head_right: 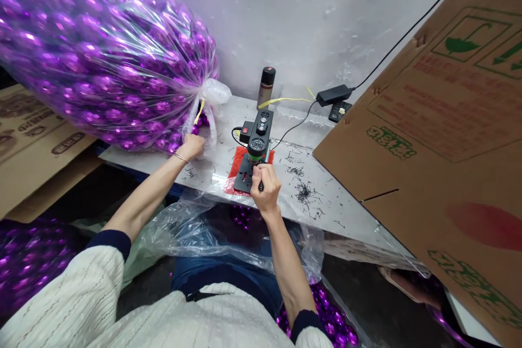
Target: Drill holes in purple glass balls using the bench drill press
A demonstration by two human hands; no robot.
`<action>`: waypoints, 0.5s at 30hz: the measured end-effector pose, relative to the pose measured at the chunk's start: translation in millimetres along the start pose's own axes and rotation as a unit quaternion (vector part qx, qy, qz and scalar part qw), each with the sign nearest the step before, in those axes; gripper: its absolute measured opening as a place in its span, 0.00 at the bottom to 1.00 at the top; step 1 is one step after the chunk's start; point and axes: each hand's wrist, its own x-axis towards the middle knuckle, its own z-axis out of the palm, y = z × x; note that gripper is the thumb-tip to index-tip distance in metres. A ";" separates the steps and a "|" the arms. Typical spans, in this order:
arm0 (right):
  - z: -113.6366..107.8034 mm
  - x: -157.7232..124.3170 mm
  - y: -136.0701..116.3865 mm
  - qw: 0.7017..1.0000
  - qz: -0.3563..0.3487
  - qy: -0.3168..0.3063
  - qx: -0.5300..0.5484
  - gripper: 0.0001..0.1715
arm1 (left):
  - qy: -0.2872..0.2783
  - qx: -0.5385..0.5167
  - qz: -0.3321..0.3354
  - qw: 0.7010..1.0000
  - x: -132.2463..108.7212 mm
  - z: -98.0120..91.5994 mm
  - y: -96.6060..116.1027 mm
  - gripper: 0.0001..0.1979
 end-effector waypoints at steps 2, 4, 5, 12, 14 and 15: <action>0.8 -0.4 0.4 1.000 -0.001 0.004 0.003 0.13 | 0.066 -0.065 0.017 0.996 -7.2 -2.3 0.9 0.26; 1.6 -0.8 0.7 1.000 0.004 0.009 0.007 0.13 | 0.155 -0.222 0.032 0.962 -14.8 -1.8 3.9 0.30; 1.9 -1.0 0.7 1.000 0.007 0.010 0.008 0.13 | 0.182 -0.326 0.031 0.927 -18.8 -0.1 6.5 0.30; -0.9 1.1 -0.5 1.000 0.007 -0.003 0.000 0.14 | 0.003 -0.768 -0.040 0.640 -65.8 36.5 39.0 0.31; -2.3 3.3 -1.2 1.000 0.004 -0.003 -0.001 0.14 | -0.040 -0.805 -0.032 0.591 -81.1 51.0 50.8 0.28; -2.9 4.6 -1.6 1.000 0.004 -0.002 -0.002 0.13 | -0.052 -0.815 -0.026 0.576 -87.1 58.3 57.2 0.27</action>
